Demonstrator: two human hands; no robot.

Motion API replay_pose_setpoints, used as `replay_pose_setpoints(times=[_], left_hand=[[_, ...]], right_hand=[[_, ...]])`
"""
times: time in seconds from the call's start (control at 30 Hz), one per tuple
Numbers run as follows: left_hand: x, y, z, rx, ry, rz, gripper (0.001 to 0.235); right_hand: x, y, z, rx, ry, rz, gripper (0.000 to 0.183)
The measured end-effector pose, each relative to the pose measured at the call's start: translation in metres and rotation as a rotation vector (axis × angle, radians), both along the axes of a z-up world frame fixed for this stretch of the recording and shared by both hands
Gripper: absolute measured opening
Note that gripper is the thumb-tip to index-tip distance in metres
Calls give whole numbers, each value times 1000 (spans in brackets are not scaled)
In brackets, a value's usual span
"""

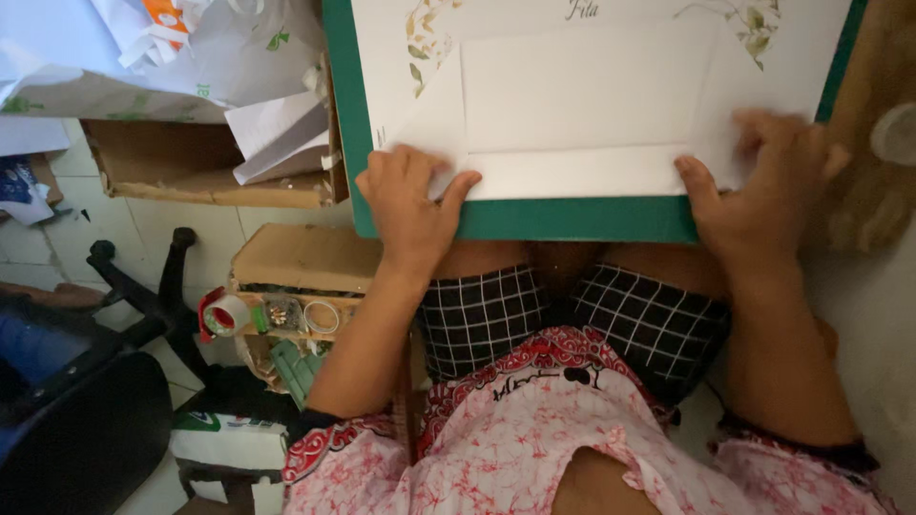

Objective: The person folds several printed paper invitation cards by hand on a green work surface, crease by crease, and moves them aside.

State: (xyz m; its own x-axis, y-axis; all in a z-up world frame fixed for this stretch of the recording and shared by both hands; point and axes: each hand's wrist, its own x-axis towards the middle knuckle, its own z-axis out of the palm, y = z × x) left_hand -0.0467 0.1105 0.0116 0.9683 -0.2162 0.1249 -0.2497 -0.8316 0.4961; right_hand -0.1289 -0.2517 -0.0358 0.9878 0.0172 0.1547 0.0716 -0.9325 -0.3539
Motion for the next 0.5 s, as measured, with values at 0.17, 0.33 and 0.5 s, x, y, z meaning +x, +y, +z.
replay_pose_setpoints(times=[0.17, 0.33, 0.5], left_hand=[[-14, 6, -9, 177, -280, -169, 31], [-33, -21, -12, 365, -398, -107, 83], [-38, -99, 9, 474, 450, 197, 117]], right_hand=[[-1, 11, 15, -212, -212, 115, 17], [-16, 55, 47, -664, -265, -30, 25], [8, 133, 47, 93, 336, -503, 108]])
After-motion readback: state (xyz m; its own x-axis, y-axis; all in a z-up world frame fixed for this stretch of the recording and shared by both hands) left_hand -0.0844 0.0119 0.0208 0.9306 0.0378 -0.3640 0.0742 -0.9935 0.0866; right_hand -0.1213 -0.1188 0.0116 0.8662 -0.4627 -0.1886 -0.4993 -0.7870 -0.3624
